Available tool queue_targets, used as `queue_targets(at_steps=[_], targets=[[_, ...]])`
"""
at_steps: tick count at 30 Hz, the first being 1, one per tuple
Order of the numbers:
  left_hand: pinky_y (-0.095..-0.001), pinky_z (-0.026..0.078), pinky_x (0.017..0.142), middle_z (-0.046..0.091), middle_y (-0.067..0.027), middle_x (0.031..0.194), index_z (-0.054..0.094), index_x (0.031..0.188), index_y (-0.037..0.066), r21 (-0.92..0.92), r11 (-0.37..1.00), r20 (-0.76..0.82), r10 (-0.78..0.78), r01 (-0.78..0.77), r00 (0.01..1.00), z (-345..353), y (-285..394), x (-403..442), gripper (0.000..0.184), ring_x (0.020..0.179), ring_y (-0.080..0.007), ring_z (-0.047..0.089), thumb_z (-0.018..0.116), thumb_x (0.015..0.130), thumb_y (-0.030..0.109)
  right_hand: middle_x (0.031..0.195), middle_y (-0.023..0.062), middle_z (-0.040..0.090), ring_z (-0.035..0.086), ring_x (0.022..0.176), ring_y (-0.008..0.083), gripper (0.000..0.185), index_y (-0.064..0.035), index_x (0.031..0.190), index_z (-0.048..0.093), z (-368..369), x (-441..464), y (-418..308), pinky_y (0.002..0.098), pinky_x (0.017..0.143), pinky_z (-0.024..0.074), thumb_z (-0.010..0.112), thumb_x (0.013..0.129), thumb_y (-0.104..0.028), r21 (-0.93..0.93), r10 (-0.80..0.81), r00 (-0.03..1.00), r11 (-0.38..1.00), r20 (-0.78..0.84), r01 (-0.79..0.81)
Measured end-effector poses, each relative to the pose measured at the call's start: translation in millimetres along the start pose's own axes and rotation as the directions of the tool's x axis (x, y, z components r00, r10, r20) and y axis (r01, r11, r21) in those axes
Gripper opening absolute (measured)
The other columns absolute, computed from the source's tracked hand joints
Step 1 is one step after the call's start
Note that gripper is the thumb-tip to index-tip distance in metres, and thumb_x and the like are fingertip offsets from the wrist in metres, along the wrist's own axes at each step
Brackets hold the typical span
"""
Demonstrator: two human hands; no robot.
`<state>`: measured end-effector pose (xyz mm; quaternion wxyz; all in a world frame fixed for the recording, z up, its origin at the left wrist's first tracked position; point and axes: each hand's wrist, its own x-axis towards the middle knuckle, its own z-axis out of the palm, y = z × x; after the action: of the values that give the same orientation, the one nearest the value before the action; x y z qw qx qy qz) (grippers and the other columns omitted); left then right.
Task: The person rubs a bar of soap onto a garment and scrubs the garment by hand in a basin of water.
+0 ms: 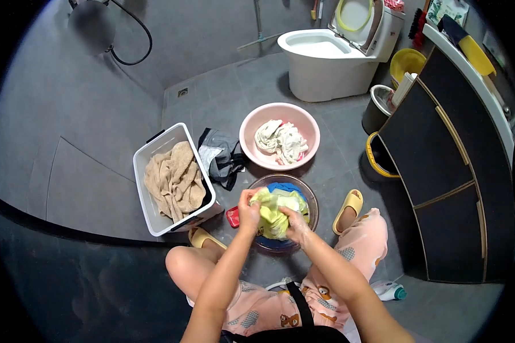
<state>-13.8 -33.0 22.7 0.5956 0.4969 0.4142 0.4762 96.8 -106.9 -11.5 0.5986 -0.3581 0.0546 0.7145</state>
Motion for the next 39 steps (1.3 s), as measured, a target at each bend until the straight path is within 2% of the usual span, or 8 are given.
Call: queue_targets(at_steps=[8,11,14,15,21,27,30,39], targets=[[-0.0387,0.045,0.052,0.059,-0.0155,0.066,0.062,0.073,0.005,0.408,0.710,0.505,0.348,-0.573,0.790,37.0,-11.1,-66.9,0.015,0.055,-0.0305,0.058,0.050,0.073,0.015,0.082,0.0073,0.060,0.059,0.072,0.0200,0.025,-0.0085,0.090,0.058,-5.5,10.4,-0.8,0.0327,0.063,0.0501,0.057,0.082,-0.033,0.102,0.077,0.976,0.990,0.205,-0.100],[-0.0372,0.043,0.045,0.056,-0.0150,0.057,0.059,0.062,0.007,0.628,0.666,0.207,0.355,-0.402,0.912,18.8,-14.1,-14.1,0.015,0.049,-0.0303,0.054,0.057,0.073,0.017,0.081,0.0043,0.058,0.058,0.071,0.0178,0.017,-0.0099,0.086,0.057,26.0,-6.8,19.5,0.0310,0.065,0.0497,0.058,0.082,-0.027,-0.035,-0.178,0.979,0.984,-0.097,0.175],[-0.0387,0.042,0.047,0.054,-0.0139,0.055,0.056,0.059,0.006,0.803,0.190,0.422,0.489,-0.565,0.763,15.8,-30.8,-23.9,0.019,0.049,-0.0273,0.053,0.051,0.077,0.011,0.075,0.0027,0.058,0.057,0.067,0.0160,0.014,-0.0115,0.082,0.057,9.1,4.4,19.8,0.0307,0.062,0.0483,0.058,0.082,-0.026,0.092,-0.084,0.992,0.993,0.092,0.075],[-0.0406,0.041,0.046,0.055,-0.0145,0.057,0.054,0.056,0.007,0.571,0.333,0.412,0.674,-0.751,0.613,24.6,-29.7,-33.6,0.021,0.050,-0.0275,0.053,0.054,0.077,0.011,0.070,0.0019,0.058,0.056,0.064,0.0150,0.015,-0.0118,0.080,0.058,-11.2,17.8,17.1,0.0312,0.057,0.0457,0.058,0.082,-0.026,0.171,-0.063,0.900,0.985,0.431,-0.014],[-0.0418,0.036,0.046,0.050,-0.0197,0.054,0.056,0.061,0.002,0.667,0.627,0.137,0.427,-0.402,0.894,8.1,-2.2,-0.5,0.033,0.046,-0.0336,0.048,0.048,0.086,0.022,0.090,0.0068,0.060,0.060,0.076,0.0192,0.023,-0.0069,0.100,0.054,24.1,1.9,28.9,0.0341,0.064,0.0496,0.056,0.082,-0.021,-0.089,0.023,1.000,0.996,-0.018,-0.025],[-0.0385,0.045,0.060,0.060,-0.0240,0.079,0.062,0.079,-0.003,0.830,0.558,0.096,-0.183,0.022,0.978,-19.1,-5.6,9.5,0.048,0.067,-0.0329,0.059,0.050,0.083,0.044,0.093,0.0056,0.060,0.059,0.082,0.0190,0.026,-0.0073,0.102,0.055,13.1,3.5,6.4,0.0337,0.069,0.0493,0.058,0.082,-0.023,-0.119,-0.193,0.978,0.976,-0.074,0.184],[-0.0332,0.044,0.072,0.064,-0.0158,0.082,0.065,0.081,0.000,0.838,0.523,0.252,-0.624,0.155,0.740,-17.5,46.4,0.6,0.042,0.075,-0.0240,0.060,0.055,0.082,0.041,0.097,0.0075,0.058,0.058,0.085,0.0207,0.035,-0.0036,0.107,0.053,6.0,9.9,-3.5,0.0336,0.071,0.0485,0.064,0.077,-0.016,-0.255,-0.334,0.918,0.926,-0.214,0.278],[-0.0317,0.042,0.080,0.053,-0.0116,0.089,0.045,0.100,0.004,0.283,0.918,0.286,0.195,-0.277,0.938,0.2,13.6,-9.6,0.031,0.088,-0.0225,0.054,0.050,0.069,-0.001,0.098,0.0084,0.060,0.059,0.086,0.0212,0.036,-0.0099,0.109,0.052,13.4,-3.7,-0.1,0.0364,0.072,0.0495,0.048,0.084,-0.036,-0.242,-0.125,0.987,0.965,-0.098,0.098]])
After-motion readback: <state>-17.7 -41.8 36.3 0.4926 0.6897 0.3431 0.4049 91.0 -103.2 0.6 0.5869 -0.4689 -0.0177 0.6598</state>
